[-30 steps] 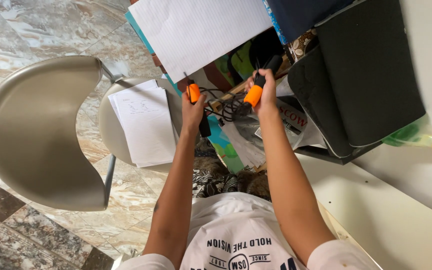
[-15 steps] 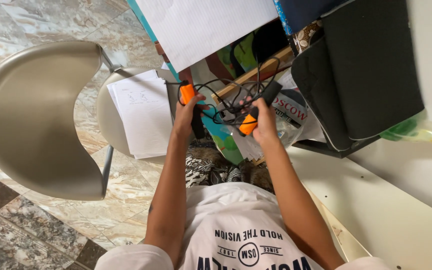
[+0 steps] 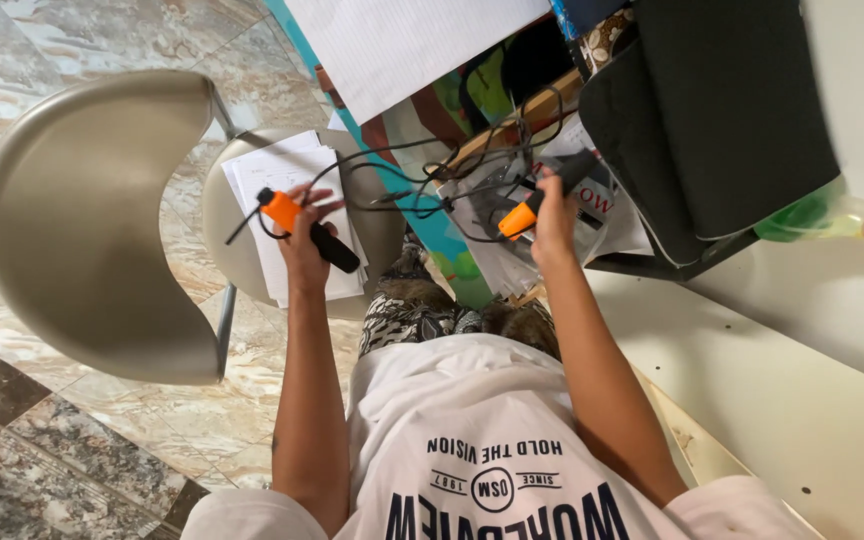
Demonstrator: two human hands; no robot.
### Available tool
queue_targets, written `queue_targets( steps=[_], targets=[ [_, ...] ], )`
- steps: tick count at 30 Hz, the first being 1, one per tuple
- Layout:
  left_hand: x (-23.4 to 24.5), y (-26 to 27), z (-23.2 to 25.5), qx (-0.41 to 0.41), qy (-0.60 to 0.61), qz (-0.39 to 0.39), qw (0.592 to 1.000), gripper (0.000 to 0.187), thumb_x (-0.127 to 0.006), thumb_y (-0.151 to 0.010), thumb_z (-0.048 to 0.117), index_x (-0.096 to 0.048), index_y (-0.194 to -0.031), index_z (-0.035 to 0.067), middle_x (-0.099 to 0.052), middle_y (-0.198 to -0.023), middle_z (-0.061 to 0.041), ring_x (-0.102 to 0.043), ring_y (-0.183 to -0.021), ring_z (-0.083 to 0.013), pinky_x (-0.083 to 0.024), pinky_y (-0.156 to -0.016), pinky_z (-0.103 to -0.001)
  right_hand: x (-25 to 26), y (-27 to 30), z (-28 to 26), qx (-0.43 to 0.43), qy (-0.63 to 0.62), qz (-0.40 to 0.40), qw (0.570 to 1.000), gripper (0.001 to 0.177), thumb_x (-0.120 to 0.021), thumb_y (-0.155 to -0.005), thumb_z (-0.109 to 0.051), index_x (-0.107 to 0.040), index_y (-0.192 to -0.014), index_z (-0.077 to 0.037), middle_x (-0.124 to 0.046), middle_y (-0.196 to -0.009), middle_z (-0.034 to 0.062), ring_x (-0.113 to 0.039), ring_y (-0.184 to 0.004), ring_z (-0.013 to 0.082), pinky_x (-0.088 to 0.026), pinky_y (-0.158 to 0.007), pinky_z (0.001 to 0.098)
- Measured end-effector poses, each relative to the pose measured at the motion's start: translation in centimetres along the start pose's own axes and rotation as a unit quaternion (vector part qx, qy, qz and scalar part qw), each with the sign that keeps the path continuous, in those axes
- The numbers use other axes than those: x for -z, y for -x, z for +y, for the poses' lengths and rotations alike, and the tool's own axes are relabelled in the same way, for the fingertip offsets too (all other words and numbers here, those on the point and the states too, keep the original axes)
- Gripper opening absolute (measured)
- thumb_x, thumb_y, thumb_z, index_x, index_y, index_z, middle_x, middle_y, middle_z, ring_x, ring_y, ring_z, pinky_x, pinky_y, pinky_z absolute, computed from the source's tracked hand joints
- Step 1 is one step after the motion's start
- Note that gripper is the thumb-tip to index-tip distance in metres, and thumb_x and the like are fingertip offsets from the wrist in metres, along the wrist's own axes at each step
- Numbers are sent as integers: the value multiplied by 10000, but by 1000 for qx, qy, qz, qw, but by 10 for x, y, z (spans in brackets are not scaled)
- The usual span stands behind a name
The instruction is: Organize various items on a desk, including papers, a jump rope, and office supplies.
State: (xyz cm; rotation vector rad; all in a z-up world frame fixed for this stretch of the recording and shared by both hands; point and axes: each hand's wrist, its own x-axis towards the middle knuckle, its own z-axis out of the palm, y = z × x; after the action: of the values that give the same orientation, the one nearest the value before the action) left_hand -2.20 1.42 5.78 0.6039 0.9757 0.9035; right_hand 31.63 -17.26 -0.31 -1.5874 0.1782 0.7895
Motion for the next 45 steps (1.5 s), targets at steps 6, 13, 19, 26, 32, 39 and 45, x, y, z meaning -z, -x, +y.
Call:
queue_targets(
  steps=[6,13,19,26,32,39,45],
  targets=[
    [45,8,13,-76,-25,126,989,266,-540,-1012,119,-546,-1266,40,-631,-847,-63,-733,-834,-230,-494,-612,-261,25,16,-41,-233,-208,-16,950,446,-677,-781,-492,-691,-1012,-111,-675,-1018,41,-647,-885,245,-508,-713,389],
    [74,77,18,-162,36,130,978,63,-559,-1016,107,-511,-1004,68,-613,-873,-82,-678,-842,-208,-480,-645,-290,49,32,-23,-246,-212,-37,945,436,-685,-804,-463,-690,-1009,-79,-659,-980,78,-634,-879,248,-547,-779,386],
    [88,173,4,-211,149,70,964,74,-511,-1040,119,-472,-987,84,-566,-864,-78,-601,-855,-204,-477,-721,-302,85,18,23,-239,-222,-113,938,432,-830,-918,-303,-535,-1167,-110,-562,-1015,78,-551,-916,234,-557,-879,416],
    [95,268,-4,-193,76,-24,978,102,-541,-984,145,-466,-959,81,-546,-817,-108,-571,-798,-237,-486,-710,-316,72,43,31,-258,-212,-125,934,477,-763,-825,-182,-541,-1227,-55,-598,-1196,215,-642,-1097,351,-572,-1026,474],
    [96,312,36,-199,86,-144,966,191,-627,-931,156,-477,-851,70,-539,-747,-117,-536,-663,-216,-483,-644,-314,62,37,83,-250,-122,-187,942,472,-757,-872,-237,-555,-1252,-43,-619,-1154,147,-630,-1087,289,-564,-1035,475],
    [125,322,86,-125,51,-375,917,300,-725,-895,189,-528,-709,60,-633,-672,-111,-605,-603,-216,-523,-554,-329,-67,243,23,-250,-7,-361,899,555,-717,-835,-452,-541,-1253,-131,-669,-1246,170,-707,-1058,293,-584,-908,436],
    [232,314,129,-128,82,-387,909,324,-774,-817,189,-542,-651,37,-585,-594,-98,-572,-461,-202,-480,-436,-310,-114,143,116,-209,-173,-299,915,188,-746,-985,-203,-669,-1096,-74,-728,-999,31,-677,-832,120,-509,-660,262]
  ],
)
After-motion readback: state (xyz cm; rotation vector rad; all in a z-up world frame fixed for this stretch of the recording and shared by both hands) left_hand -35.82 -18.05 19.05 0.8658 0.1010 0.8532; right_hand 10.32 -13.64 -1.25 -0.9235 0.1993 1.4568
